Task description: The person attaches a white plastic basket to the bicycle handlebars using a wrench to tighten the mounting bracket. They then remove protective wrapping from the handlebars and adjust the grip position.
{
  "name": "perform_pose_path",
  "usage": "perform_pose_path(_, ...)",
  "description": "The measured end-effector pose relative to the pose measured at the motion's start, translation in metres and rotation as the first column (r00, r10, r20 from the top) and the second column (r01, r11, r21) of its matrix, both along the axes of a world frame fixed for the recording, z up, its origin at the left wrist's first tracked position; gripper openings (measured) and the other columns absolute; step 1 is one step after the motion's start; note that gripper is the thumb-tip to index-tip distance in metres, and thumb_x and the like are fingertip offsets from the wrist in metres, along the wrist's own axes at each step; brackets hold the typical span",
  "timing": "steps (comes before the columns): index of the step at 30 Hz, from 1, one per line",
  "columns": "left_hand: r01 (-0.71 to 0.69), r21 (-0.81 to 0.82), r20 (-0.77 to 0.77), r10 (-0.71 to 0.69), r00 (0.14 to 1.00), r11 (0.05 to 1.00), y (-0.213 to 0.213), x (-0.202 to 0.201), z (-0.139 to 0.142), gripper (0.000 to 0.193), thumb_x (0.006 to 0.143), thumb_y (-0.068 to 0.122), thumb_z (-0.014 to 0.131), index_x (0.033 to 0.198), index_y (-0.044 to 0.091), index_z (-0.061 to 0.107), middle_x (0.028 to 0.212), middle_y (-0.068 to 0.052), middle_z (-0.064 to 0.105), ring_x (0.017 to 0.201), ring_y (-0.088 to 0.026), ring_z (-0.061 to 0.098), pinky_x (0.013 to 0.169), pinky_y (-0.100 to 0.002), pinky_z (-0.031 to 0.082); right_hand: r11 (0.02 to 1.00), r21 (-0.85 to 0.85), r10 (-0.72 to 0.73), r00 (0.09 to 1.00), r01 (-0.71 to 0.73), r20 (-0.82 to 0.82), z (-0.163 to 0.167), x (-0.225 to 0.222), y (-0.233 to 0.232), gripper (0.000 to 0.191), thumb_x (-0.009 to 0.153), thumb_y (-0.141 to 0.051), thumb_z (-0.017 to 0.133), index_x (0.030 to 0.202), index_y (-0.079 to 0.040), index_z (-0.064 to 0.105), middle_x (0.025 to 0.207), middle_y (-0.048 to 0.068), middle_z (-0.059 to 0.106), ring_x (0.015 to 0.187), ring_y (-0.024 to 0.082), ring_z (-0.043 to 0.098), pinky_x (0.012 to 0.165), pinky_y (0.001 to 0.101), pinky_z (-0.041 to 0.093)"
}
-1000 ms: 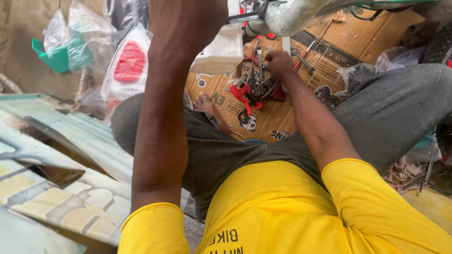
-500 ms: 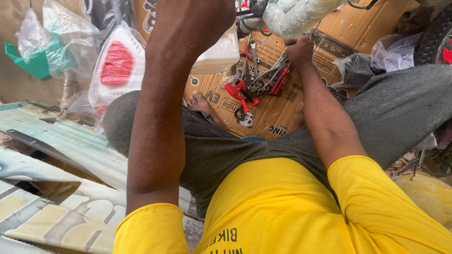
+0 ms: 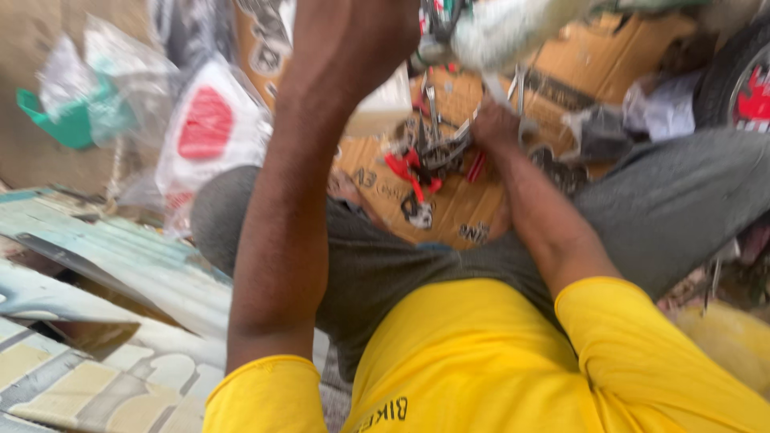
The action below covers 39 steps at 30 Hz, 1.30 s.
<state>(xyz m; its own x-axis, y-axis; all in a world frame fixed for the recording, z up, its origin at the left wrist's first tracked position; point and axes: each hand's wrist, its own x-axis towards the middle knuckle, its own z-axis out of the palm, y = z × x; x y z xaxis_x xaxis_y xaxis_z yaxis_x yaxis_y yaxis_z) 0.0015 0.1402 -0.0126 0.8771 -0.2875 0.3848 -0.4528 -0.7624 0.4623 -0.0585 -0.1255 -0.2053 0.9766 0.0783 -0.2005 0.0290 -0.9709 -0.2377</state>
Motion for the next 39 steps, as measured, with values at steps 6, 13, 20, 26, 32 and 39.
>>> perform_pose_path(6, -0.107, -0.006, 0.031, 0.108, 0.994, 0.994, -0.001, 0.014, 0.011, 0.006, 0.09, 0.0, 0.061, 0.086, 0.003, 0.064, 0.064, -0.008, 0.058, 0.049, -0.016, 0.051, 0.044, -0.034, 0.041, 0.998, 0.038, 0.048, 0.996, -0.046, -0.078, 0.019, -0.009, 0.044, 0.021, 0.1, -0.016, 0.044, 0.112, -0.006, 0.058, 0.103, 0.027, 0.066, 0.097, 0.048, 0.066, 0.084, 0.0592, 0.053)
perform_pose_path(13, -0.157, -0.338, -0.208, 0.089, 0.974, 0.928, -0.016, 0.021, 0.008, 0.025, 0.104, 0.025, 0.057, 0.095, 0.004, 0.067, 0.077, -0.008, 0.067, 0.068, -0.018, 0.064, 0.062, -0.037, 0.049, 0.983, 0.1, -0.14, 0.982, 0.153, -0.125, 0.054, -0.01, 0.071, 0.034, 0.09, -0.018, 0.056, 0.122, -0.006, 0.057, 0.107, 0.026, 0.068, 0.101, 0.049, 0.065, 0.09, 0.0593, 0.051)
perform_pose_path(20, -0.402, -0.756, -0.606, -0.319, 0.729, 0.518, -0.032, 0.024, 0.014, 0.04, 0.105, 0.035, 0.053, 0.094, 0.0, 0.068, 0.08, -0.008, 0.071, 0.067, -0.014, 0.063, 0.059, -0.031, 0.049, 0.974, 0.076, -0.214, 0.977, 0.215, -0.02, 0.059, 0.025, 0.054, 0.023, 0.095, -0.025, 0.066, 0.105, -0.005, 0.069, 0.106, 0.021, 0.071, 0.103, 0.041, 0.07, 0.091, 0.0506, 0.055)
perform_pose_path(26, -0.569, -0.761, -0.645, -0.454, 0.614, 0.311, -0.042, 0.022, 0.014, 0.04, 0.102, 0.038, 0.054, 0.092, 0.003, 0.069, 0.077, -0.007, 0.069, 0.065, -0.014, 0.063, 0.056, -0.03, 0.053, 0.015, 0.886, -0.736, 0.606, 0.463, -0.304, 0.099, 0.061, 0.006, 0.023, 0.099, -0.016, 0.06, 0.114, 0.003, 0.061, 0.099, 0.014, 0.067, 0.087, 0.025, 0.07, 0.075, 0.0402, 0.062)
perform_pose_path(32, -0.548, -0.81, -0.58, -0.42, 0.698, 0.21, -0.051, 0.03, 0.021, 0.037, 0.103, 0.035, 0.06, 0.089, 0.001, 0.065, 0.076, -0.011, 0.072, 0.059, -0.015, 0.063, 0.048, -0.028, 0.046, 0.258, 0.966, -0.342, 0.934, -0.015, 0.106, 0.193, 0.054, -0.018, 0.017, 0.108, -0.012, 0.053, 0.116, -0.002, 0.064, 0.084, 0.008, 0.063, 0.063, 0.016, 0.058, 0.051, 0.0308, 0.049)
perform_pose_path(39, -0.604, -0.795, -0.563, -0.436, 0.702, 0.054, -0.064, 0.035, 0.023, 0.032, 0.1, 0.031, 0.062, 0.088, 0.002, 0.067, 0.076, -0.008, 0.071, 0.061, -0.015, 0.066, 0.052, -0.028, 0.052, 0.544, 0.338, 0.306, 0.556, -0.768, 0.772, 0.227, 0.108, 0.015, 0.031, 0.091, -0.004, 0.087, 0.117, -0.002, 0.071, 0.1, 0.013, 0.068, 0.081, 0.02, 0.066, 0.066, 0.0323, 0.056)
